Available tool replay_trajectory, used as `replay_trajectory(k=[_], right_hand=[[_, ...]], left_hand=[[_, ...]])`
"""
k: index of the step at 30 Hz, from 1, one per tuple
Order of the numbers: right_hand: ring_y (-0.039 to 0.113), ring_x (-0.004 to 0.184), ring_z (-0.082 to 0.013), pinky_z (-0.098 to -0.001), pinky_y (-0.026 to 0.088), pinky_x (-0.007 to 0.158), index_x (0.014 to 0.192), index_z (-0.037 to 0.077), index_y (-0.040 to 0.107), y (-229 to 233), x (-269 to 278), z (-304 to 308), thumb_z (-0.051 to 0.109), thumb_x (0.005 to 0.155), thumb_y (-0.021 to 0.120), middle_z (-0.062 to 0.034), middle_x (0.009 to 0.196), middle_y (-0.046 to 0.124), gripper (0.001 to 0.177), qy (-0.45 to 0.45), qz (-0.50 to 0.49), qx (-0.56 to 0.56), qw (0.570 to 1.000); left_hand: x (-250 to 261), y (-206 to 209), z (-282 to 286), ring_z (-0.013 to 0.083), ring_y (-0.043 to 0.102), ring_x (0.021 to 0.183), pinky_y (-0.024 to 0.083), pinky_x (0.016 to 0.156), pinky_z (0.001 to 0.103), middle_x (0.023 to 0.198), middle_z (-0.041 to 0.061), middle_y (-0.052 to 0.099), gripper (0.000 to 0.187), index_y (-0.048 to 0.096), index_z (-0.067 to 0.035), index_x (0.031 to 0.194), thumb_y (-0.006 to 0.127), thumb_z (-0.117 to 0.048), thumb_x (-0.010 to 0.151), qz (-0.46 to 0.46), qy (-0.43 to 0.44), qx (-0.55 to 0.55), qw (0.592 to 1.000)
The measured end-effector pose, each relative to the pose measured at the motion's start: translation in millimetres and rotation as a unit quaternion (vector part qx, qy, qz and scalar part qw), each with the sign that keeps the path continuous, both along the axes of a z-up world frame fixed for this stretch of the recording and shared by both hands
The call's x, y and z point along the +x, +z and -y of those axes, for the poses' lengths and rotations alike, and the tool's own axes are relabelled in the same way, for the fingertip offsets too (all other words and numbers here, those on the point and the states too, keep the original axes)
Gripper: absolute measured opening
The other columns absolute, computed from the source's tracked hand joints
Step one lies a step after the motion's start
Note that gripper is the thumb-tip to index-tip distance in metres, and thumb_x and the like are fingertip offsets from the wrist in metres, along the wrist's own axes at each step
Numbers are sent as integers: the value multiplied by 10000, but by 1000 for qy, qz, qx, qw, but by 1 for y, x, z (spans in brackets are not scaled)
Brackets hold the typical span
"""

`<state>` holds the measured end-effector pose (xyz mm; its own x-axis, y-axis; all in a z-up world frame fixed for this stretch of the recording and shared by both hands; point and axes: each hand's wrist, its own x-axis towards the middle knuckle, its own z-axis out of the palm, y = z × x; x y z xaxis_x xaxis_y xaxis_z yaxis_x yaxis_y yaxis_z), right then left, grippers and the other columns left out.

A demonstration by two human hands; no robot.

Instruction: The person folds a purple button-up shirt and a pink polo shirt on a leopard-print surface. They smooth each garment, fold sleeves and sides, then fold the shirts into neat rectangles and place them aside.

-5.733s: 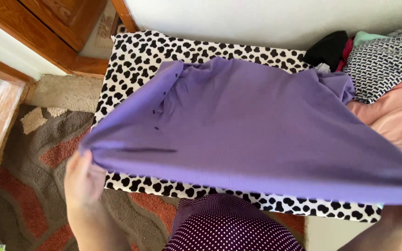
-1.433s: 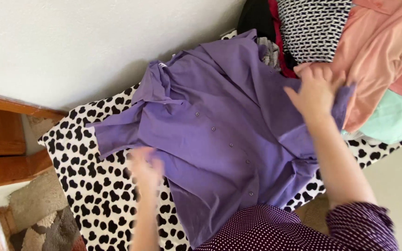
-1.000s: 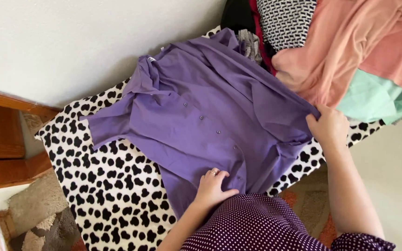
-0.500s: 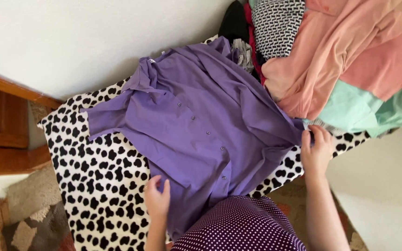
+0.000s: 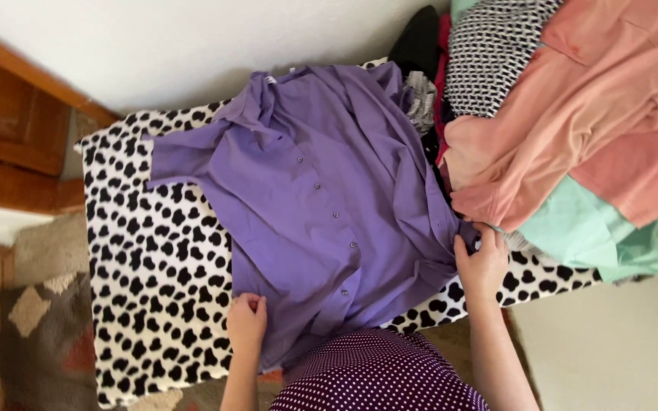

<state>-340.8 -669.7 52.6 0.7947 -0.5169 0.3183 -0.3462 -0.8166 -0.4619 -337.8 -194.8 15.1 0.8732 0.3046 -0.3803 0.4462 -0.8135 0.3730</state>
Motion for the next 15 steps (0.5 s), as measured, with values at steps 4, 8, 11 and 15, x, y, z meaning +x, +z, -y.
replay_trajectory(k=[4,8,11,15], right_hand=[[664,960,-406,-522,552,696,1244,21,601,3,8,4,362,868,758,-182,1166,668,531,1,-141,55,988],[649,995,-387,-532,535,759,1152,72,676,-16,11,13,408,829,722,-165,1121,683,468,20,-195,76,978],[616,911,-315,-466,498,774,910,104,670,-30,14,22,283,754,721,-94,958,665,243,68,-131,106,983],[699,865,-396,-510,551,800,929,224,624,-65,14,38,304,799,746,-90,797,647,196,71,-112,155,979]], left_hand=[[-6,-11,-4,286,632,896,506,802,437,913,85,668,179,672,-97,947,606,-263,940,22,-3,2,1000],[-15,7,-9,311,651,850,504,803,455,883,139,692,200,682,-36,916,570,-200,941,94,45,-44,994],[-19,47,-9,244,580,738,470,676,382,857,134,657,208,630,-4,1028,491,-158,1012,67,172,-89,979],[-53,13,-49,491,659,895,502,833,561,854,262,652,162,554,-32,1095,499,-180,1056,238,232,-21,943]])
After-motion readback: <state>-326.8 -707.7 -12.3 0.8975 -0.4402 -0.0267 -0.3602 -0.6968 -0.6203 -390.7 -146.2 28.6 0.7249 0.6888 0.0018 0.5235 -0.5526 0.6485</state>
